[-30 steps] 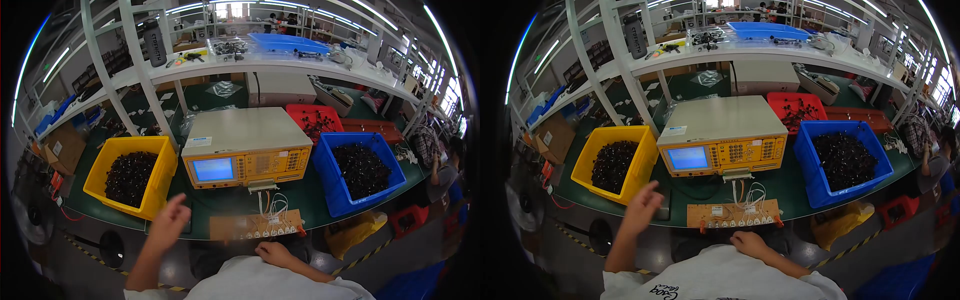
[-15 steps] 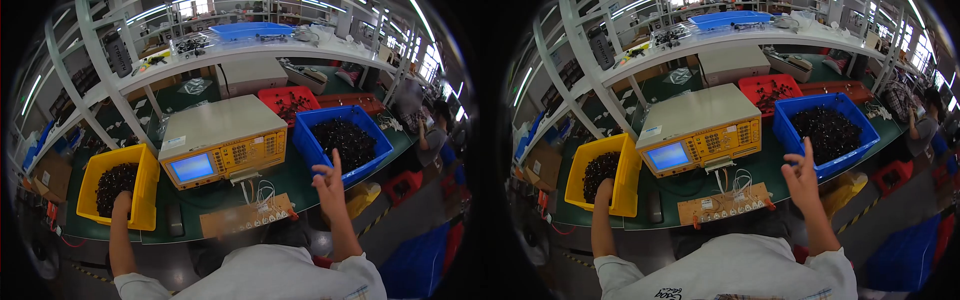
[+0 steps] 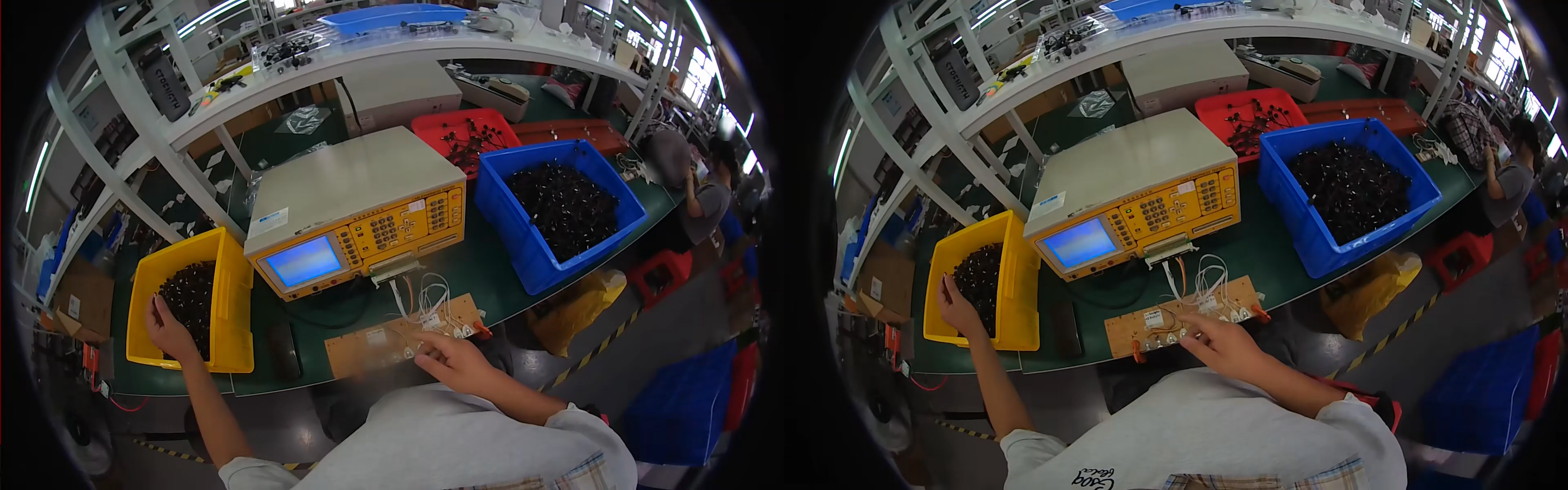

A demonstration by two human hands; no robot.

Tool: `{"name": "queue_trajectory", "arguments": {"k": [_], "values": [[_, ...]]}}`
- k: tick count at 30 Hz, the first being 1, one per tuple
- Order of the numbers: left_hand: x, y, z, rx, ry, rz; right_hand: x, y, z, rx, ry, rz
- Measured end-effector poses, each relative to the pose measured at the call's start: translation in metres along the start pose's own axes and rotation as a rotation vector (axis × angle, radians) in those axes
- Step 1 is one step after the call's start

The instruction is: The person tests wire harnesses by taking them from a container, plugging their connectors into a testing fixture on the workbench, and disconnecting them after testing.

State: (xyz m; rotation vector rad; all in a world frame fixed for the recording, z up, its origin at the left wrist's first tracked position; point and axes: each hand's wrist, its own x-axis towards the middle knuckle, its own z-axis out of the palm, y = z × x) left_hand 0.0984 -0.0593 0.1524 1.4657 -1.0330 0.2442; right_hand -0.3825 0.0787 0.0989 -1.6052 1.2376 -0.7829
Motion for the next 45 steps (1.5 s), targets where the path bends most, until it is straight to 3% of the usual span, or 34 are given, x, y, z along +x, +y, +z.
{"name": "queue_trajectory", "arguments": {"k": [1, 2, 4, 8, 10, 12, 14, 15, 16, 18, 19, 21, 26, 33, 41, 45], "values": [[-0.010, 0.010, 0.001, -0.188, 0.072, -0.040, 0.004, 0.000, 0.002, -0.003, 0.003, -0.013], [-0.025, 0.026, 0.000, -0.185, 0.079, -0.045, 0.008, 0.002, 0.005, -0.009, -0.005, -0.016], [-0.068, 0.064, -0.006, -0.299, 0.002, -0.214, 0.012, 0.009, 0.014, 0.028, -0.055, -0.043], [-0.174, 0.109, -0.018, -0.719, -0.349, -0.387, 0.021, 0.005, 0.034, 0.062, -0.095, -0.004], [-0.223, 0.125, -0.017, -0.897, -0.497, -0.673, 0.022, 0.002, 0.043, 0.047, 0.016, -0.089], [-0.252, 0.138, -0.019, -0.961, -0.805, -1.135, 0.022, 0.005, 0.044, 0.133, -0.099, 0.011], [-0.269, 0.132, -0.014, -1.093, -1.073, -1.450, 0.020, 0.044, 0.049, 0.328, -0.232, 0.125], [-0.284, 0.120, -0.011, -1.089, -1.134, -1.489, 0.017, 0.056, 0.048, 0.399, -0.325, 0.220], [-0.298, 0.107, -0.007, -1.091, -1.200, -1.517, 0.012, 0.065, 0.052, 0.491, -0.264, 0.228], [-0.310, 0.093, -0.006, -0.909, -1.208, -1.674, 0.006, 0.064, 0.040, 0.575, -0.241, 0.513], [-0.319, 0.082, -0.005, -0.919, -1.180, -1.735, 0.003, 0.071, 0.039, 0.602, -0.199, 0.556], [-0.334, 0.068, -0.001, -0.853, -1.161, -1.760, -0.002, 0.085, 0.031, 0.717, -0.131, 0.705], [-0.340, 0.068, 0.009, -0.750, -1.101, -1.797, -0.020, 0.124, 0.016, 1.188, -0.038, 0.666], [-0.350, 0.059, 0.012, -0.762, -1.224, -1.749, -0.025, 0.125, 0.018, 1.129, 0.046, 0.645], [-0.349, 0.065, 0.012, -0.760, -1.169, -1.671, -0.021, 0.108, 0.026, 0.692, 0.057, 0.679], [-0.350, 0.064, 0.011, -0.771, -1.130, -1.707, -0.022, 0.109, 0.030, 0.680, 0.064, 0.687]]}}
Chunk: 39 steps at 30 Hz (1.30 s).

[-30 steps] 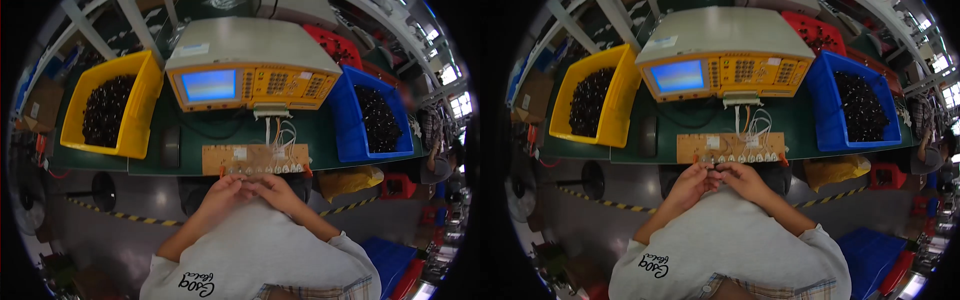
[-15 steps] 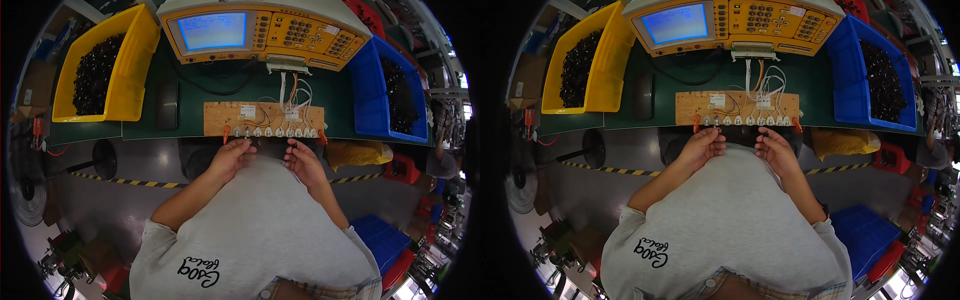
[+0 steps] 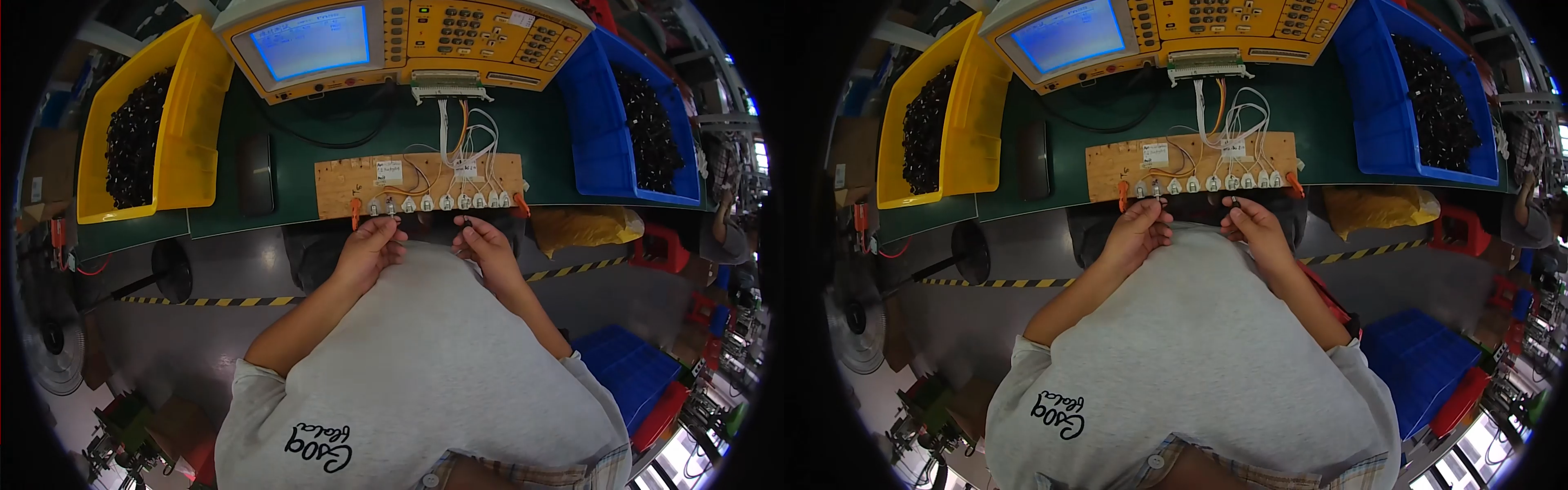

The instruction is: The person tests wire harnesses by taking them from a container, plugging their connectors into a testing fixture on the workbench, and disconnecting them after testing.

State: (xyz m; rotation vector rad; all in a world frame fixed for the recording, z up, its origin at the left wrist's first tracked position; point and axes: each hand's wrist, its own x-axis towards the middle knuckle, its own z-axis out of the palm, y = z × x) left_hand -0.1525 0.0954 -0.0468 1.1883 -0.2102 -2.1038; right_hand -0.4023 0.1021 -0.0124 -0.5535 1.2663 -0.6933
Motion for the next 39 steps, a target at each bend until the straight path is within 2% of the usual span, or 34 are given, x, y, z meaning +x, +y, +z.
{"name": "queue_trajectory", "arguments": {"k": [6, 21, 24, 26, 27, 29, 33, 35, 38, 39], "values": [[0.004, -0.003, 0.003, 0.000, 0.037, 0.020, 0.007, 0.002, 0.001, 0.062, 0.069, -0.070], [0.004, -0.002, -0.001, 0.099, 0.039, 0.034, 0.035, 0.026, 0.013, -0.130, 0.129, -0.304], [0.008, -0.002, -0.010, 0.157, -0.005, -0.011, 0.037, 0.030, 0.016, -0.037, 0.185, -0.311], [0.007, 0.001, -0.013, 0.171, 0.014, 0.001, 0.037, 0.026, 0.011, -0.352, 0.003, -0.239], [0.007, 0.003, -0.011, 0.195, -0.002, -0.012, 0.041, 0.029, 0.007, -0.333, 0.028, -0.246], [0.004, 0.007, -0.008, 0.226, -0.032, -0.048, 0.053, 0.048, -0.004, -0.682, -0.137, -0.251], [0.001, 0.013, -0.005, 0.315, -0.079, -0.054, 0.092, 0.100, -0.026, -0.684, -0.136, -0.247], [-0.009, 0.017, -0.002, 0.522, -0.067, -0.016, 0.107, 0.109, -0.030, -0.696, -0.033, -0.194], [-0.033, 0.028, 0.009, 0.627, -0.017, -0.027, 0.104, 0.099, -0.029, -0.766, -0.027, -0.169], [-0.042, 0.032, 0.008, 0.575, 0.017, -0.040, 0.101, 0.092, -0.028, -0.785, -0.041, -0.170]]}}
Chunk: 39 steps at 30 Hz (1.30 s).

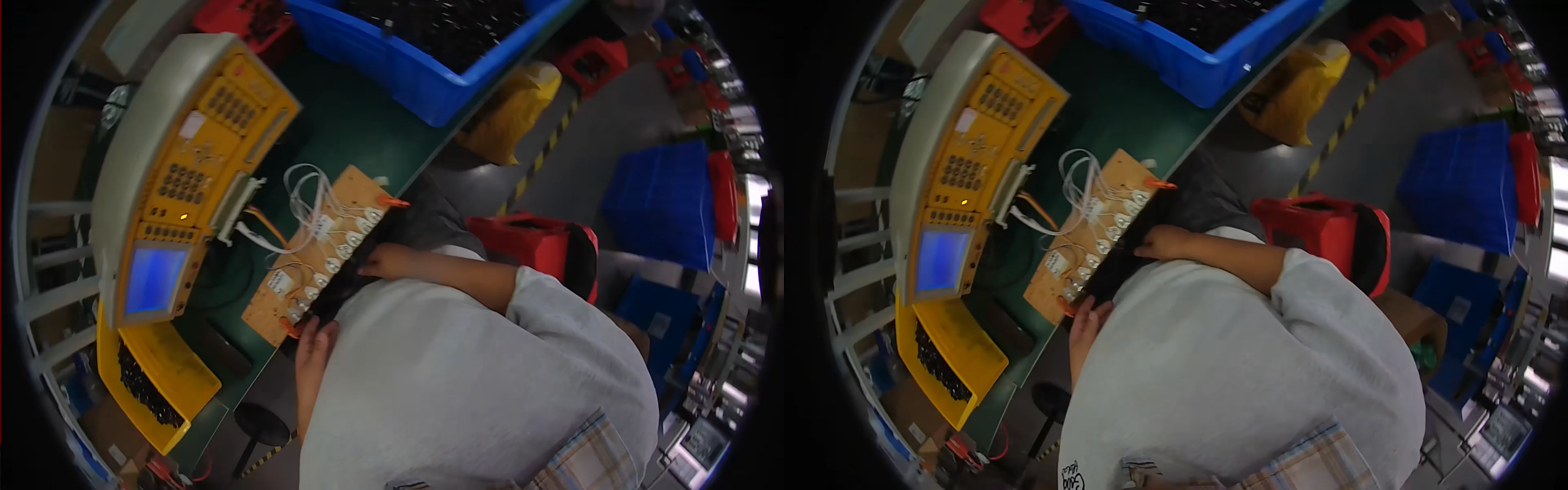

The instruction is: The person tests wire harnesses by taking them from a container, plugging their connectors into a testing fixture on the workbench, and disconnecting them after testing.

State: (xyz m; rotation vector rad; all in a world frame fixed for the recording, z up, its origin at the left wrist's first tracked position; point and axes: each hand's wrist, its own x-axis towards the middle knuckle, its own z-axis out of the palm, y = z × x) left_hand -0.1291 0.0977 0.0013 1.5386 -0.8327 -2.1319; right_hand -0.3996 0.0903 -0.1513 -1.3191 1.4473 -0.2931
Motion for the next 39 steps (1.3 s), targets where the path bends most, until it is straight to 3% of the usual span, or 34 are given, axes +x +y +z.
{"name": "queue_trajectory", "arguments": {"k": [1, 2, 3, 4, 5, 7, 8, 10, 11, 12, 13, 15, 17, 20, 24, 27, 29, 33, 35, 39], "values": [[-0.009, 0.002, -0.011, 0.191, -0.013, 0.068, -0.003, -0.004, -0.005, -0.028, -0.007, -0.020], [-0.019, 0.004, -0.021, 0.385, -0.011, 0.133, 0.041, 0.060, 0.043, -0.036, 0.110, -0.250], [-0.035, 0.022, -0.020, 0.557, 0.034, 0.275, 0.047, 0.067, 0.048, 0.027, 0.142, -0.304], [-0.055, 0.043, -0.024, 0.547, 0.096, 0.332, 0.024, 0.035, 0.020, 0.110, 0.013, -0.150], [-0.073, 0.066, -0.031, 0.626, 0.238, 0.374, 0.036, 0.045, 0.029, 0.008, -0.094, -0.055], [-0.078, 0.102, -0.062, 0.738, 0.551, 0.565, 0.034, 0.040, 0.025, -0.045, 0.089, -0.241], [-0.085, 0.117, -0.087, 0.780, 0.724, 0.663, 0.035, 0.036, 0.021, -0.033, 0.005, -0.168], [-0.099, 0.164, -0.121, 0.945, 1.030, 0.604, 0.046, 0.047, 0.029, -0.074, 0.076, -0.304], [-0.099, 0.173, -0.151, 1.107, 1.139, 0.703, 0.043, 0.035, 0.018, -0.090, 0.081, -0.319], [-0.094, 0.181, -0.186, 1.276, 1.245, 0.799, 0.027, 0.006, 0.002, 0.019, -0.034, -0.119], [-0.090, 0.187, -0.225, 1.344, 1.263, 0.723, 0.021, -0.013, -0.009, 0.128, -0.146, 0.083], [-0.078, 0.183, -0.295, 1.406, 1.286, 0.651, 0.026, -0.008, -0.005, 0.214, -0.126, 0.095], [-0.063, 0.170, -0.337, 1.487, 1.197, 0.009, 0.025, -0.008, -0.009, 0.234, -0.148, 0.126], [-0.059, 0.180, -0.334, 1.618, 1.118, 0.014, 0.028, 0.003, -0.005, 0.281, -0.107, 0.111], [-0.057, 0.170, -0.361, 1.525, 1.170, 0.182, 0.036, 0.023, 0.007, 0.233, -0.028, -0.039], [-0.066, 0.182, -0.322, 1.497, 1.330, 0.216, 0.032, 0.014, -0.003, 0.029, -0.209, -0.017], [-0.068, 0.182, -0.311, 1.431, 1.497, 0.499, 0.001, -0.032, -0.024, 0.219, -0.335, -0.178], [-0.081, 0.196, -0.277, 1.242, 1.576, 0.604, -0.020, -0.064, -0.042, 0.441, -0.520, -0.169], [-0.082, 0.194, -0.286, 1.094, 1.656, 0.967, -0.030, -0.078, -0.041, 0.620, -0.508, -0.164], [-0.085, 0.189, -0.291, 0.849, 1.657, 1.061, -0.041, -0.099, -0.031, 0.714, -0.468, -0.050]]}}
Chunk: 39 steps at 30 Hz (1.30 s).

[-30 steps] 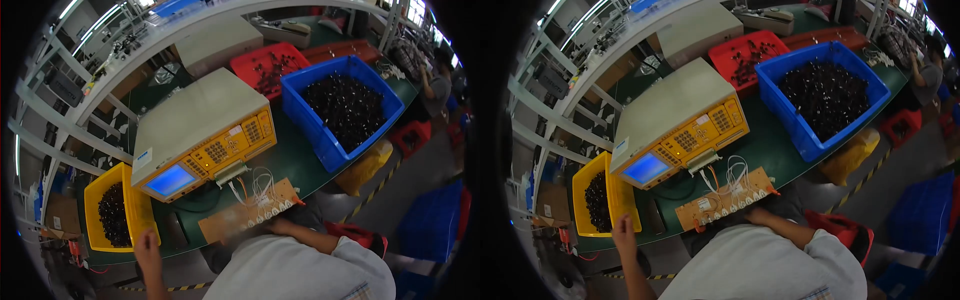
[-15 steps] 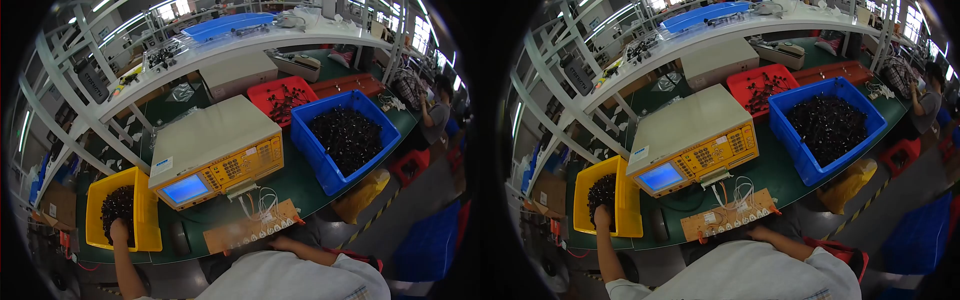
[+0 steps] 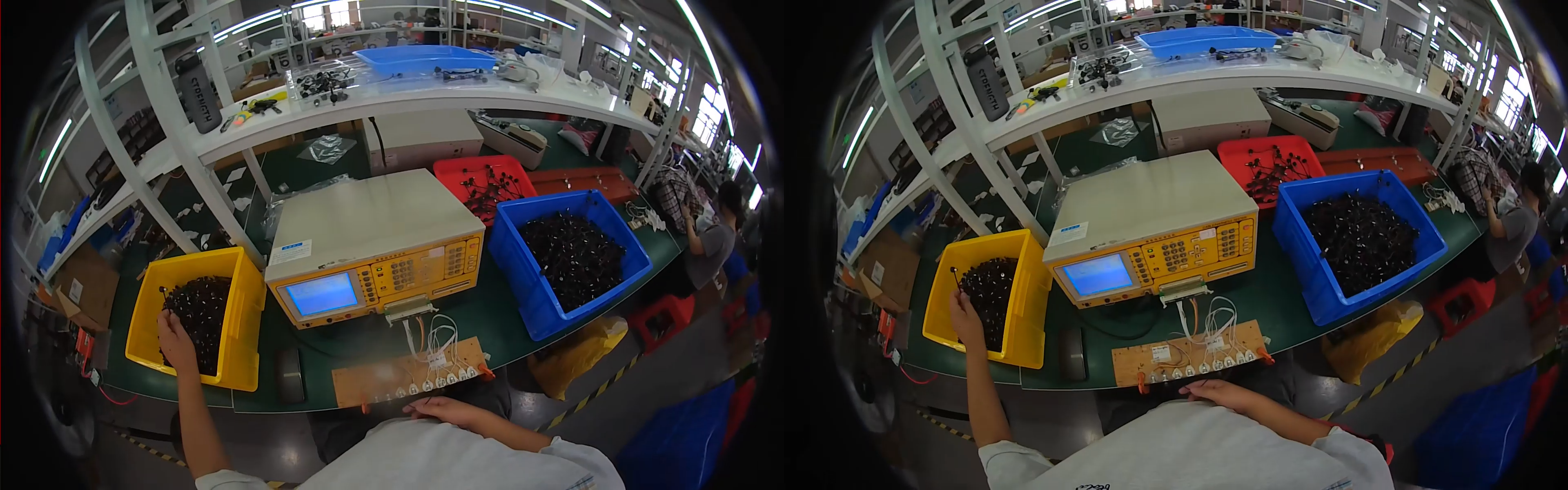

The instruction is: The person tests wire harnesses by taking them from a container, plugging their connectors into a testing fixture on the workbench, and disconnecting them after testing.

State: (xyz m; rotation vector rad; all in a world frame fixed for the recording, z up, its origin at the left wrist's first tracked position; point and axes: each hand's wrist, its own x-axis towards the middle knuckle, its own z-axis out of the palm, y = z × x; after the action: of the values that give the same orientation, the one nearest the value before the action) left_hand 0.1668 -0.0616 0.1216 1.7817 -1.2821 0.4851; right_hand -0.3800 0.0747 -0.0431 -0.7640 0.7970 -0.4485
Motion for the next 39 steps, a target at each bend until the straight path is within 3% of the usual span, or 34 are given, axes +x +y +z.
{"name": "queue_trajectory", "arguments": {"k": [2, 5, 10, 11, 13, 15, 16, 18, 19, 22, 23, 26, 28, 30, 33, 37, 39], "values": [[0.000, 0.006, -0.007, -0.125, -0.085, -0.118, -0.001, -0.001, 0.004, -0.090, 0.023, 0.090], [-0.002, 0.012, -0.009, -0.151, -0.091, -0.120, -0.008, -0.002, 0.005, -0.231, 0.098, 0.110], [-0.008, 0.012, -0.016, -0.204, -0.083, -0.090, -0.050, -0.019, -0.001, -0.339, 0.104, -0.139], [-0.008, 0.015, -0.016, -0.218, -0.037, -0.089, -0.066, -0.045, -0.002, -0.264, 0.232, -0.169], [-0.013, 0.023, -0.020, -0.249, -0.013, -0.069, -0.096, -0.103, -0.025, -0.209, 0.484, -0.367], [-0.027, 0.034, -0.021, -0.274, 0.018, -0.046, -0.118, -0.155, -0.026, -0.109, 0.608, -0.767], [-0.041, 0.048, -0.022, -0.301, 0.036, 0.036, -0.119, -0.154, -0.026, -0.100, 0.618, -0.772], [-0.080, 0.082, -0.024, -0.280, 0.036, 0.247, -0.112, -0.153, -0.023, -0.390, 0.648, -0.681], [-0.107, 0.104, -0.027, -0.227, 0.018, 0.366, -0.103, -0.140, -0.017, -0.406, 0.512, -0.622], [-0.186, 0.183, -0.041, -0.356, -0.320, 0.726, -0.067, -0.105, 0.035, -0.306, 0.262, -0.428], [-0.209, 0.194, -0.040, -0.276, -0.686, 0.788, -0.057, -0.096, 0.048, -0.247, 0.213, -0.343], [-0.263, 0.215, -0.025, -0.423, -0.868, 0.704, -0.036, -0.080, 0.066, -0.261, 0.222, -0.257], [-0.284, 0.218, -0.025, -0.570, -1.053, 0.500, -0.031, -0.068, 0.068, -0.255, 0.246, -0.224], [-0.285, 0.219, -0.031, -0.690, -1.103, 0.264, -0.034, -0.064, 0.059, -0.311, 0.297, -0.184], [-0.283, 0.210, -0.036, -0.609, -1.302, 0.144, -0.039, -0.049, 0.040, -0.116, 0.326, -0.175], [-0.309, 0.196, -0.029, -0.713, -1.271, 0.007, -0.046, -0.035, 0.027, 0.110, 0.368, -0.143], [-0.320, 0.194, -0.023, -0.855, -1.465, -0.498, -0.049, -0.028, 0.024, 0.221, 0.359, -0.146]]}}
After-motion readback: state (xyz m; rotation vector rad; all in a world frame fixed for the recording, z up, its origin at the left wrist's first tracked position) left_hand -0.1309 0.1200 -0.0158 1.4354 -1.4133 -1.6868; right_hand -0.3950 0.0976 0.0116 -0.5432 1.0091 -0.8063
